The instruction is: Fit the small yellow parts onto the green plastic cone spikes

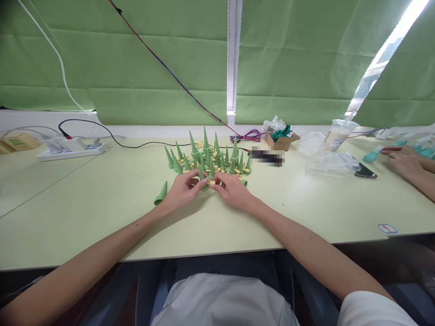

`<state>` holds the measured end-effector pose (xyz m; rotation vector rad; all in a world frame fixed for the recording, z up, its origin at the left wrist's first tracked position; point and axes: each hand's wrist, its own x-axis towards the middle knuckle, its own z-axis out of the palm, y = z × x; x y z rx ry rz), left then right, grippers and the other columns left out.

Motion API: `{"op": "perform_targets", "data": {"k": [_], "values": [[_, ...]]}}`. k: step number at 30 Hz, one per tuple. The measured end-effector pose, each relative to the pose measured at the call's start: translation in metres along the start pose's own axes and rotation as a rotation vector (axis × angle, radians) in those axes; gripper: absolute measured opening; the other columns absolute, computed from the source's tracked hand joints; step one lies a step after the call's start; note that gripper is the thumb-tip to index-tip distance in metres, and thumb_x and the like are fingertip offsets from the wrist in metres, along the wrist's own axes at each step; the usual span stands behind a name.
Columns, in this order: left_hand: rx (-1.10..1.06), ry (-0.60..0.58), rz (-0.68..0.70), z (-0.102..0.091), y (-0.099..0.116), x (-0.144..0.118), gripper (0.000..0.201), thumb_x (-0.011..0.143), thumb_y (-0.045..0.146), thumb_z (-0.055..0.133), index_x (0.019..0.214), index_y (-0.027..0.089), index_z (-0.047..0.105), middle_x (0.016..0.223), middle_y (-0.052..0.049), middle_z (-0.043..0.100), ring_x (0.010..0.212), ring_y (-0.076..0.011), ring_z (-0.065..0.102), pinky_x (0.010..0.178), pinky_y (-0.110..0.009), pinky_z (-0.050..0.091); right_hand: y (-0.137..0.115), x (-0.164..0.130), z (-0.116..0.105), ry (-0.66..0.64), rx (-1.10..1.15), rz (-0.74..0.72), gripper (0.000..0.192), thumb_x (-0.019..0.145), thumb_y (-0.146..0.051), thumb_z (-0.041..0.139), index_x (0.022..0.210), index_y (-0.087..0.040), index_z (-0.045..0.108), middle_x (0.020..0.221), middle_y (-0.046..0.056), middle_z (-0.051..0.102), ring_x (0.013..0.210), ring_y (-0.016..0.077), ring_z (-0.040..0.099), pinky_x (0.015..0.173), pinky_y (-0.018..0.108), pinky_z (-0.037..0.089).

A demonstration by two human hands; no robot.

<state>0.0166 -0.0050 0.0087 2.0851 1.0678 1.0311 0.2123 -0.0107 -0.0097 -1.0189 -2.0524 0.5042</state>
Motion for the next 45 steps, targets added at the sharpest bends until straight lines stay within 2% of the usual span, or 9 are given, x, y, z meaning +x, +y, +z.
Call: {"op": "perform_targets", "data": {"k": [4, 10, 13, 16, 18, 27, 35, 45], "values": [[0.021, -0.009, 0.026, -0.0002, -0.0013, -0.0001, 0.023, 0.091, 0.039, 0.055, 0.091, 0.017, 0.063, 0.076, 0.0, 0.058, 0.054, -0.0091, 0.045, 0.049, -0.024, 0.037, 0.0003, -0.0002, 0.0003, -0.012, -0.033, -0.006, 0.021, 0.094, -0.032, 0.055, 0.078, -0.02, 0.053, 0.068, -0.002, 0.055, 0.06, 0.0124, 0.047, 0.058, 0.025, 0.034], [0.05, -0.008, 0.045, -0.0005, -0.0015, 0.0004, 0.023, 0.092, 0.038, 0.055, 0.091, 0.017, 0.064, 0.076, 0.001, 0.059, 0.054, -0.0089, 0.044, 0.05, -0.024, 0.038, -0.0006, -0.0003, 0.0011, -0.033, -0.105, 0.002, 0.036, 0.098, -0.034, 0.049, 0.065, -0.02, 0.044, 0.058, -0.003, 0.043, 0.056, 0.0119, 0.039, 0.057, 0.027, 0.029], [0.043, -0.002, 0.038, -0.0001, -0.0018, 0.0004, 0.023, 0.092, 0.038, 0.054, 0.091, 0.017, 0.064, 0.078, 0.0, 0.061, 0.054, -0.0092, 0.046, 0.051, -0.024, 0.039, -0.0026, -0.0001, 0.0014, -0.025, -0.093, 0.03, 0.03, 0.097, -0.033, 0.051, 0.07, -0.019, 0.051, 0.063, -0.002, 0.052, 0.058, 0.012, 0.044, 0.059, 0.027, 0.032], [0.033, -0.001, 0.023, 0.0006, -0.002, 0.0003, 0.023, 0.091, 0.038, 0.054, 0.092, 0.017, 0.063, 0.079, 0.0, 0.062, 0.056, -0.0098, 0.048, 0.051, -0.024, 0.039, -0.0036, 0.0005, 0.0013, 0.001, -0.036, 0.042, 0.013, 0.093, -0.03, 0.058, 0.087, -0.019, 0.058, 0.08, 0.0, 0.064, 0.062, 0.0119, 0.053, 0.062, 0.026, 0.039], [0.03, 0.0, 0.015, 0.001, -0.0018, 0.0, 0.023, 0.091, 0.038, 0.054, 0.091, 0.017, 0.063, 0.08, -0.001, 0.062, 0.057, -0.0104, 0.049, 0.051, -0.025, 0.04, -0.0031, 0.0008, 0.001, 0.014, -0.013, 0.041, 0.011, 0.091, -0.029, 0.062, 0.093, -0.019, 0.059, 0.086, 0.001, 0.066, 0.063, 0.0114, 0.055, 0.064, 0.026, 0.041], [0.03, -0.013, 0.007, 0.002, -0.0001, -0.0008, 0.023, 0.092, 0.038, 0.054, 0.091, 0.018, 0.064, 0.076, 0.0, 0.06, 0.055, -0.0104, 0.046, 0.051, -0.025, 0.039, -0.0004, 0.0002, 0.0011, 0.01, -0.012, 0.023, 0.01, 0.09, -0.027, 0.062, 0.087, -0.019, 0.058, 0.077, 0.0, 0.063, 0.063, 0.0127, 0.055, 0.062, 0.026, 0.041], [0.117, -0.013, 0.066, 0.0004, -0.0002, -0.0012, 0.022, 0.091, 0.037, 0.054, 0.087, 0.018, 0.064, 0.063, 0.003, 0.044, 0.054, -0.0099, 0.036, 0.049, -0.023, 0.033, -0.0003, -0.0009, 0.0006, -0.018, -0.072, 0.034, 0.012, 0.093, -0.026, 0.058, 0.084, -0.019, 0.056, 0.069, -0.002, 0.059, 0.06, 0.0125, 0.049, 0.061, 0.026, 0.035], [0.137, -0.001, 0.089, 0.0002, 0.0002, -0.0011, 0.022, 0.09, 0.038, 0.055, 0.086, 0.018, 0.064, 0.062, 0.003, 0.044, 0.054, -0.0104, 0.036, 0.049, -0.023, 0.031, -0.002, -0.0004, 0.0005, -0.06, -0.135, 0.024, 0.02, 0.097, -0.023, 0.048, 0.079, -0.019, 0.055, 0.069, 0.0, 0.059, 0.061, 0.0132, 0.048, 0.061, 0.026, 0.03]]}}
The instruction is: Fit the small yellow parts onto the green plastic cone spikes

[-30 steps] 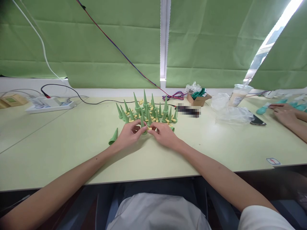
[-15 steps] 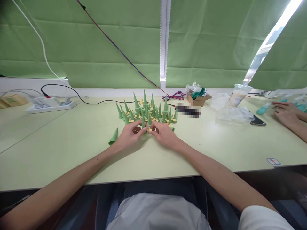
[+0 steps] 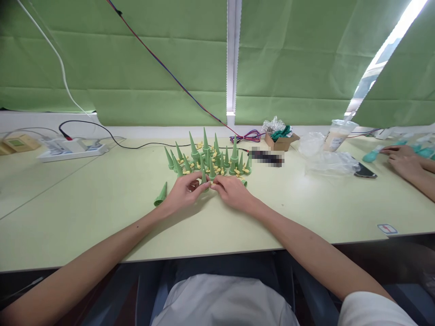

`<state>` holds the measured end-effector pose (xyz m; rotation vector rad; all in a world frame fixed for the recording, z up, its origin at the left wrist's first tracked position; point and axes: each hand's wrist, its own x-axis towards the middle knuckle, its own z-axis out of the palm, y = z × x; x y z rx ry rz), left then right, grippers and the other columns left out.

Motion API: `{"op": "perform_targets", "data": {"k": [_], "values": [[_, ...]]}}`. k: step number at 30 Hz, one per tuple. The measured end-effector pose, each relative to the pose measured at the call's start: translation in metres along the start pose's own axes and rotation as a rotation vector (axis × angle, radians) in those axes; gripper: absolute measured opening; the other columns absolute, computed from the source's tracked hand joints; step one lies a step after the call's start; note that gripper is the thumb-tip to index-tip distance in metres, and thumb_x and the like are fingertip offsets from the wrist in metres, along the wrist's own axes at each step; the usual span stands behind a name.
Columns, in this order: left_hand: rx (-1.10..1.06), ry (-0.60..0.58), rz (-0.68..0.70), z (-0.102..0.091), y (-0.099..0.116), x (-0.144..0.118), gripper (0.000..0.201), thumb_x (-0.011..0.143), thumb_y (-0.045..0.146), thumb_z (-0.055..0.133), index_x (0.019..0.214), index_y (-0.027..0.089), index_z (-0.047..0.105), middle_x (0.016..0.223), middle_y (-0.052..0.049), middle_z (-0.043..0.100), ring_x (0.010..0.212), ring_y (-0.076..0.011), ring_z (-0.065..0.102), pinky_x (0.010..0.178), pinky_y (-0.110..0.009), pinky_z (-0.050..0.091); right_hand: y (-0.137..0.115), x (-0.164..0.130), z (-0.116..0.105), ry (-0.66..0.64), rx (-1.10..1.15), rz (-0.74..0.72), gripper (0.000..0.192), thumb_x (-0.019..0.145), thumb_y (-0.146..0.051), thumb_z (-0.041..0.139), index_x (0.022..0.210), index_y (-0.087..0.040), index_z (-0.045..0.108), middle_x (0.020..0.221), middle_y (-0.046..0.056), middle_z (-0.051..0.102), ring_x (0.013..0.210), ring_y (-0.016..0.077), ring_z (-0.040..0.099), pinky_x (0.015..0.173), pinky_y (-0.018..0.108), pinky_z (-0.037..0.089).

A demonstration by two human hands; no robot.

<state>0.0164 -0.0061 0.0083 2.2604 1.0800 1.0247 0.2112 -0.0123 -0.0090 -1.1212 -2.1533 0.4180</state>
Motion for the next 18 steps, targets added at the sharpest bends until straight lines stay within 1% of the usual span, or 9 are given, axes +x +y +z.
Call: {"op": "perform_targets", "data": {"k": [5, 8, 11, 14, 16, 18], "values": [[0.004, -0.006, -0.002, -0.001, 0.001, 0.0, 0.021, 0.089, 0.037, 0.055, 0.086, 0.018, 0.064, 0.061, 0.004, 0.043, 0.053, -0.01, 0.035, 0.049, -0.024, 0.031, 0.002, 0.0, 0.001, -0.006, -0.028, -0.003, 0.023, 0.099, -0.025, 0.046, 0.078, -0.019, 0.054, 0.069, 0.0, 0.058, 0.061, 0.0132, 0.048, 0.062, 0.026, 0.03], [0.005, -0.011, -0.006, -0.002, 0.002, 0.0, 0.02, 0.089, 0.036, 0.055, 0.087, 0.018, 0.064, 0.062, 0.004, 0.045, 0.053, -0.0097, 0.036, 0.05, -0.023, 0.032, 0.002, 0.0, 0.002, -0.004, -0.028, -0.003, 0.024, 0.099, -0.025, 0.045, 0.078, -0.019, 0.055, 0.071, 0.0, 0.059, 0.062, 0.0131, 0.048, 0.063, 0.026, 0.031], [0.016, -0.008, 0.001, -0.002, 0.002, 0.0, 0.019, 0.089, 0.035, 0.056, 0.087, 0.017, 0.063, 0.065, 0.003, 0.05, 0.055, -0.0097, 0.039, 0.051, -0.023, 0.035, 0.001, 0.0, 0.002, -0.006, -0.023, 0.008, 0.024, 0.099, -0.025, 0.046, 0.078, -0.018, 0.056, 0.071, 0.001, 0.06, 0.063, 0.0131, 0.049, 0.063, 0.026, 0.031], [0.035, -0.013, 0.023, -0.004, 0.003, 0.001, 0.019, 0.09, 0.034, 0.055, 0.084, 0.017, 0.063, 0.07, 0.001, 0.056, 0.057, -0.0102, 0.045, 0.052, -0.022, 0.039, 0.0, 0.001, 0.002, -0.001, -0.014, 0.038, 0.025, 0.099, -0.03, 0.048, 0.079, -0.018, 0.058, 0.071, 0.001, 0.061, 0.062, 0.0131, 0.049, 0.062, 0.026, 0.031], [0.05, -0.015, 0.034, -0.008, 0.003, 0.002, 0.02, 0.09, 0.034, 0.055, 0.083, 0.017, 0.063, 0.074, -0.001, 0.061, 0.058, -0.0105, 0.049, 0.053, -0.022, 0.042, -0.001, 0.001, 0.002, 0.005, -0.004, 0.058, 0.026, 0.099, -0.035, 0.049, 0.082, -0.018, 0.06, 0.072, 0.001, 0.062, 0.062, 0.0131, 0.05, 0.061, 0.026, 0.031], [0.063, -0.003, 0.027, -0.018, 0.004, 0.006, 0.02, 0.089, 0.035, 0.056, 0.083, 0.017, 0.064, 0.081, -0.003, 0.065, 0.06, -0.0111, 0.053, 0.055, -0.023, 0.046, -0.002, 0.002, 0.002, 0.002, 0.002, 0.067, 0.025, 0.098, -0.037, 0.052, 0.086, -0.018, 0.062, 0.073, 0.001, 0.064, 0.063, 0.0132, 0.052, 0.062, 0.026, 0.032]]}}
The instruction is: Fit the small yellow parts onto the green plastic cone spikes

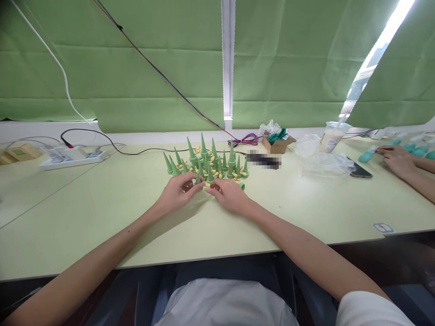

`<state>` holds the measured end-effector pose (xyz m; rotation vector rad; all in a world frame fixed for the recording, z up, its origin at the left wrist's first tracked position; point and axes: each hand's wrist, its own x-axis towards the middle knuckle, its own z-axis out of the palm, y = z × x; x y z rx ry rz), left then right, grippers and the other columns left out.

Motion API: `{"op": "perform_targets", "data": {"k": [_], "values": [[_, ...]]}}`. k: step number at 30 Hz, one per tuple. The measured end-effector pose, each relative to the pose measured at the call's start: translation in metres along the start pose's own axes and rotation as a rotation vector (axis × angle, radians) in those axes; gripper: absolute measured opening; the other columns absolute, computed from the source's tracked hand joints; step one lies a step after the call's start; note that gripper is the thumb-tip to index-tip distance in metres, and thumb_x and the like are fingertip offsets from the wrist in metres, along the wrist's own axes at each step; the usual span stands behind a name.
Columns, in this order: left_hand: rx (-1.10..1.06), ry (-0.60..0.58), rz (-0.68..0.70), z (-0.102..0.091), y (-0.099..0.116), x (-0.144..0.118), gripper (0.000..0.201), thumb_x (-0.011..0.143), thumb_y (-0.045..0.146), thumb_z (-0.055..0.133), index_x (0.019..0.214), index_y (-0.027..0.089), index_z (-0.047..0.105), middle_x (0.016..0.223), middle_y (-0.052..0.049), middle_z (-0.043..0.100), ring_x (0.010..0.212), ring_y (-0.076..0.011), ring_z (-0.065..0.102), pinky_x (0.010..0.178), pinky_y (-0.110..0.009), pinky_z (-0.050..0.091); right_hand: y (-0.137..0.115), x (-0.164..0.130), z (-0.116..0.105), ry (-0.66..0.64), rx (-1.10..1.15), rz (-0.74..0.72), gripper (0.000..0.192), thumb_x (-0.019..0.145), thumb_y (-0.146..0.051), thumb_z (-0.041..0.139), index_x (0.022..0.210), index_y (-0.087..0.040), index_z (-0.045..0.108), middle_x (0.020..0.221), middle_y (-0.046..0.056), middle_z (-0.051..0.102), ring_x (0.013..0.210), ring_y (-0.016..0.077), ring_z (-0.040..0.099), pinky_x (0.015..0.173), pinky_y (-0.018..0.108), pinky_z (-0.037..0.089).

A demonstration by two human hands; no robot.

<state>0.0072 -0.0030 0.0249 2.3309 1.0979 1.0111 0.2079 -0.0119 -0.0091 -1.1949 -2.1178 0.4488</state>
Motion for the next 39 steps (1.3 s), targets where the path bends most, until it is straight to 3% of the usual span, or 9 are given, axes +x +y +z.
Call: {"op": "perform_targets", "data": {"k": [3, 6, 11, 14, 17, 23, 28, 33, 39], "values": [[0.021, 0.038, -0.065, -0.025, 0.0, 0.009, 0.025, 0.087, 0.041, 0.058, 0.084, 0.018, 0.065, 0.093, -0.006, 0.068, 0.065, -0.0145, 0.06, 0.056, -0.026, 0.05, -0.001, -0.001, 0.0, -0.03, -0.007, 0.011, 0.019, 0.096, -0.032, 0.056, 0.088, -0.017, 0.064, 0.072, 0.001, 0.065, 0.064, 0.0135, 0.054, 0.063, 0.026, 0.034], [0.096, 0.085, -0.206, -0.055, -0.006, 0.019, 0.029, 0.081, 0.046, 0.063, 0.078, 0.017, 0.065, 0.089, -0.006, 0.068, 0.06, -0.0158, 0.062, 0.051, -0.026, 0.047, -0.003, -0.002, 0.001, -0.068, -0.019, 0.023, 0.017, 0.095, -0.028, 0.056, 0.087, -0.017, 0.065, 0.072, 0.002, 0.066, 0.064, 0.0137, 0.055, 0.062, 0.027, 0.034], [0.066, 0.102, -0.449, -0.082, -0.047, 0.027, 0.029, 0.074, 0.046, 0.068, 0.08, 0.018, 0.067, 0.075, -0.003, 0.068, 0.052, -0.0148, 0.059, 0.051, -0.026, 0.046, -0.003, -0.002, 0.001, -0.09, -0.035, -0.005, 0.018, 0.096, -0.027, 0.054, 0.085, -0.017, 0.065, 0.076, 0.003, 0.068, 0.067, 0.0143, 0.056, 0.062, 0.027, 0.035], [0.06, 0.12, -0.514, -0.081, -0.076, 0.024, 0.031, 0.071, 0.047, 0.071, 0.08, 0.018, 0.067, 0.073, -0.004, 0.069, 0.055, -0.0156, 0.061, 0.057, -0.028, 0.049, -0.001, -0.002, 0.002, -0.097, -0.048, -0.016, 0.019, 0.096, -0.027, 0.054, 0.083, -0.018, 0.065, 0.077, 0.003, 0.068, 0.068, 0.0145, 0.055, 0.063, 0.028, 0.035], [0.059, 0.163, -0.564, -0.078, -0.091, 0.02, 0.034, 0.071, 0.05, 0.07, 0.078, 0.017, 0.066, 0.065, -0.004, 0.067, 0.056, -0.0174, 0.062, 0.059, -0.029, 0.05, 0.0, -0.002, 0.002, -0.102, -0.05, -0.019, 0.019, 0.096, -0.027, 0.053, 0.083, -0.018, 0.065, 0.076, 0.003, 0.067, 0.068, 0.0146, 0.055, 0.063, 0.028, 0.036], [0.005, 0.13, -0.514, -0.075, -0.086, 0.016, 0.042, 0.067, 0.057, 0.071, 0.08, 0.017, 0.068, 0.074, -0.005, 0.069, 0.056, -0.0167, 0.061, 0.057, -0.029, 0.051, 0.001, -0.002, 0.002, -0.109, -0.063, -0.032, 0.02, 0.096, -0.026, 0.053, 0.082, -0.018, 0.065, 0.076, 0.003, 0.067, 0.067, 0.0146, 0.054, 0.063, 0.028, 0.036], [-0.005, 0.084, -0.538, -0.069, -0.089, 0.016, 0.046, 0.061, 0.058, 0.077, 0.082, 0.017, 0.067, 0.069, -0.004, 0.067, 0.055, -0.0178, 0.062, 0.055, -0.029, 0.051, 0.0, -0.002, 0.002, -0.117, -0.07, -0.034, 0.02, 0.096, -0.025, 0.053, 0.082, -0.017, 0.065, 0.077, 0.003, 0.067, 0.067, 0.0143, 0.054, 0.063, 0.028, 0.035], [0.026, 0.078, -0.54, -0.067, -0.093, 0.015, 0.044, 0.065, 0.056, 0.074, 0.084, 0.017, 0.066, 0.083, -0.007, 0.072, 0.059, -0.02, 0.066, 0.06, -0.031, 0.054, -0.001, -0.002, 0.001, -0.126, -0.082, -0.025, 0.02, 0.095, -0.025, 0.054, 0.081, -0.017, 0.065, 0.077, 0.003, 0.067, 0.068, 0.0144, 0.054, 0.063, 0.028, 0.034], [0.177, 0.16, -0.552, -0.068, -0.093, 0.014, 0.035, 0.075, 0.052, 0.066, 0.076, 0.018, 0.063, 0.066, -0.005, 0.07, 0.054, -0.0198, 0.065, 0.061, -0.031, 0.051, -0.001, -0.002, 0.001, -0.128, -0.09, -0.028, 0.02, 0.095, -0.025, 0.053, 0.081, -0.017, 0.065, 0.078, 0.004, 0.067, 0.069, 0.0146, 0.054, 0.063, 0.028, 0.034]]}}
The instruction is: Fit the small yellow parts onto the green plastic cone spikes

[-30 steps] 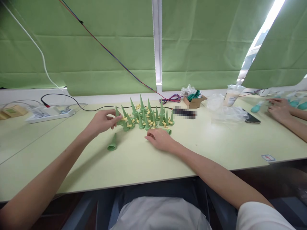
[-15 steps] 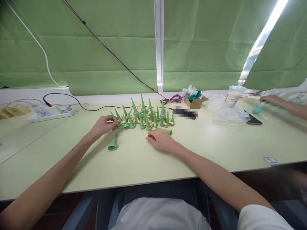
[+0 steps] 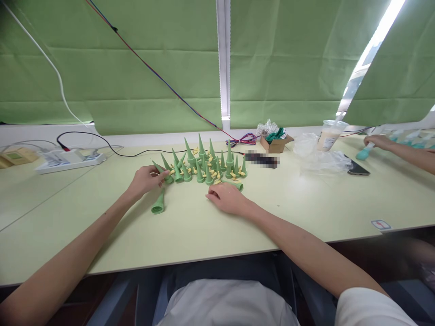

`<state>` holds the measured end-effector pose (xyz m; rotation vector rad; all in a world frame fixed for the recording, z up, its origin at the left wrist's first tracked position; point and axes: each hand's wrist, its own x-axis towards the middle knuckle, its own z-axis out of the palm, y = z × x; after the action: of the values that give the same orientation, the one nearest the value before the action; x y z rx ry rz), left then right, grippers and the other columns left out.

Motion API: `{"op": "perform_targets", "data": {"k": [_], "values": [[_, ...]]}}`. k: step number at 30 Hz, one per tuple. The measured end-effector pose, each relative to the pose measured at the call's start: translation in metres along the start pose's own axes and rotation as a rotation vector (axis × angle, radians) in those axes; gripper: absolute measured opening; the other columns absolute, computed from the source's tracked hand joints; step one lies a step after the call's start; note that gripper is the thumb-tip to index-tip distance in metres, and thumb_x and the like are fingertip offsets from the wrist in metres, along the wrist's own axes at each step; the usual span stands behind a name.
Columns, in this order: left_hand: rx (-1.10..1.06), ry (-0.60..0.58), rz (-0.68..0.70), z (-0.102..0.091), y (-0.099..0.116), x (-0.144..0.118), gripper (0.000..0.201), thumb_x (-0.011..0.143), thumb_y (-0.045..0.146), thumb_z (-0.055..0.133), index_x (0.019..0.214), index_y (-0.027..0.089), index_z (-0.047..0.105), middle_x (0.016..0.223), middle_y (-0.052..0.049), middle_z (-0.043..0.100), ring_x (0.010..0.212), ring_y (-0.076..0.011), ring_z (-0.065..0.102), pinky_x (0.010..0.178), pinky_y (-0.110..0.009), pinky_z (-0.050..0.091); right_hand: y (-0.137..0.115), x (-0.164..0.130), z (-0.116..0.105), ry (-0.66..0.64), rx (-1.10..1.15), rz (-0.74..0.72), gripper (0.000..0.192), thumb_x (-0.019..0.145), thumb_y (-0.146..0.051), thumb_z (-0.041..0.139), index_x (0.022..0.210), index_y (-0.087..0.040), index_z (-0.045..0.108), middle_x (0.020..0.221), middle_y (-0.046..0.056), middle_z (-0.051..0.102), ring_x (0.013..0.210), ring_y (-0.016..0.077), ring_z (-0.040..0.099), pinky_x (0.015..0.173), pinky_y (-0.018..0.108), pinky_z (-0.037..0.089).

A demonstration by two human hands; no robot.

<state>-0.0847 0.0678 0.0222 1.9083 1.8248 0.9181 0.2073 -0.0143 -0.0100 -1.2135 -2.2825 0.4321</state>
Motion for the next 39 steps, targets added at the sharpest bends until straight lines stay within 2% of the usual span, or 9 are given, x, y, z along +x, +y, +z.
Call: {"op": "perform_targets", "data": {"k": [4, 8, 12, 14, 16, 18, 21, 27, 39], "values": [[0.093, 0.003, 0.02, 0.002, -0.002, 0.0, 0.035, 0.076, 0.053, 0.063, 0.067, 0.019, 0.057, 0.053, -0.004, 0.065, 0.058, -0.0229, 0.065, 0.063, -0.033, 0.048, -0.001, 0.0, 0.0, -0.011, -0.004, 0.009, 0.02, 0.096, -0.026, 0.053, 0.082, -0.017, 0.065, 0.077, 0.003, 0.067, 0.068, 0.014, 0.054, 0.063, 0.027, 0.034], [0.168, -0.004, 0.025, 0.005, -0.002, 0.001, 0.038, 0.075, 0.056, 0.062, 0.064, 0.02, 0.053, 0.055, -0.004, 0.065, 0.06, -0.0227, 0.065, 0.063, -0.032, 0.047, -0.001, 0.0, -0.001, -0.02, -0.009, 0.007, 0.02, 0.096, -0.026, 0.053, 0.082, -0.017, 0.065, 0.077, 0.003, 0.067, 0.069, 0.0133, 0.054, 0.063, 0.026, 0.034], [0.177, -0.05, 0.052, 0.001, 0.001, 0.001, 0.039, 0.071, 0.058, 0.064, 0.07, 0.019, 0.057, 0.074, -0.005, 0.071, 0.066, -0.0221, 0.066, 0.063, -0.031, 0.048, -0.001, 0.0, -0.001, -0.022, -0.023, 0.01, 0.02, 0.096, -0.026, 0.053, 0.082, -0.017, 0.065, 0.077, 0.002, 0.067, 0.068, 0.0127, 0.053, 0.063, 0.026, 0.033], [0.184, -0.08, 0.031, -0.006, 0.005, 0.0, 0.042, 0.066, 0.058, 0.069, 0.078, 0.02, 0.06, 0.092, -0.007, 0.073, 0.069, -0.0214, 0.067, 0.061, -0.029, 0.048, 0.0, 0.0, -0.001, -0.023, -0.03, 0.014, 0.021, 0.096, -0.027, 0.053, 0.082, -0.017, 0.064, 0.077, 0.002, 0.067, 0.069, 0.0127, 0.053, 0.063, 0.026, 0.033], [0.254, -0.096, -0.015, -0.014, 0.01, -0.002, 0.045, 0.063, 0.057, 0.072, 0.086, 0.02, 0.061, 0.098, -0.009, 0.072, 0.067, -0.0207, 0.065, 0.058, -0.029, 0.047, 0.0, 0.0, -0.001, -0.024, -0.034, 0.011, 0.022, 0.096, -0.028, 0.052, 0.082, -0.017, 0.064, 0.077, 0.002, 0.067, 0.069, 0.0128, 0.053, 0.063, 0.026, 0.033], [0.355, -0.098, -0.047, -0.022, 0.015, -0.005, 0.043, 0.066, 0.057, 0.069, 0.082, 0.019, 0.06, 0.095, -0.009, 0.071, 0.062, -0.0194, 0.063, 0.055, -0.029, 0.045, 0.0, 0.0, -0.001, -0.026, -0.034, 0.006, 0.022, 0.097, -0.028, 0.052, 0.083, -0.017, 0.065, 0.078, 0.002, 0.067, 0.069, 0.0128, 0.054, 0.063, 0.026, 0.033], [0.462, -0.254, -0.119, -0.027, 0.021, -0.011, 0.038, 0.068, 0.057, 0.067, 0.069, 0.019, 0.06, 0.077, -0.009, 0.069, 0.056, -0.0199, 0.059, 0.049, -0.029, 0.04, -0.001, -0.001, -0.001, -0.029, -0.029, 0.008, 0.022, 0.097, -0.027, 0.052, 0.084, -0.016, 0.066, 0.078, 0.003, 0.068, 0.068, 0.0128, 0.054, 0.063, 0.026, 0.034], [0.51, -0.44, -0.129, -0.02, 0.019, -0.019, 0.043, 0.068, 0.048, 0.069, 0.046, 0.02, 0.045, 0.053, -0.005, 0.057, 0.049, -0.0177, 0.05, 0.051, -0.03, 0.037, -0.002, 0.0, -0.002, -0.02, -0.028, 0.006, 0.021, 0.096, -0.026, 0.052, 0.084, -0.016, 0.066, 0.077, 0.002, 0.068, 0.068, 0.0129, 0.054, 0.063, 0.026, 0.034], [0.514, -0.447, -0.114, -0.019, 0.031, -0.028, 0.038, 0.067, 0.025, 0.064, 0.044, 0.02, 0.035, 0.052, -0.002, 0.045, 0.043, -0.0129, 0.035, 0.049, -0.03, 0.027, -0.001, -0.001, -0.001, -0.018, -0.02, -0.002, 0.02, 0.096, -0.026, 0.052, 0.084, -0.017, 0.066, 0.078, 0.002, 0.068, 0.069, 0.0131, 0.055, 0.063, 0.026, 0.034]]}}
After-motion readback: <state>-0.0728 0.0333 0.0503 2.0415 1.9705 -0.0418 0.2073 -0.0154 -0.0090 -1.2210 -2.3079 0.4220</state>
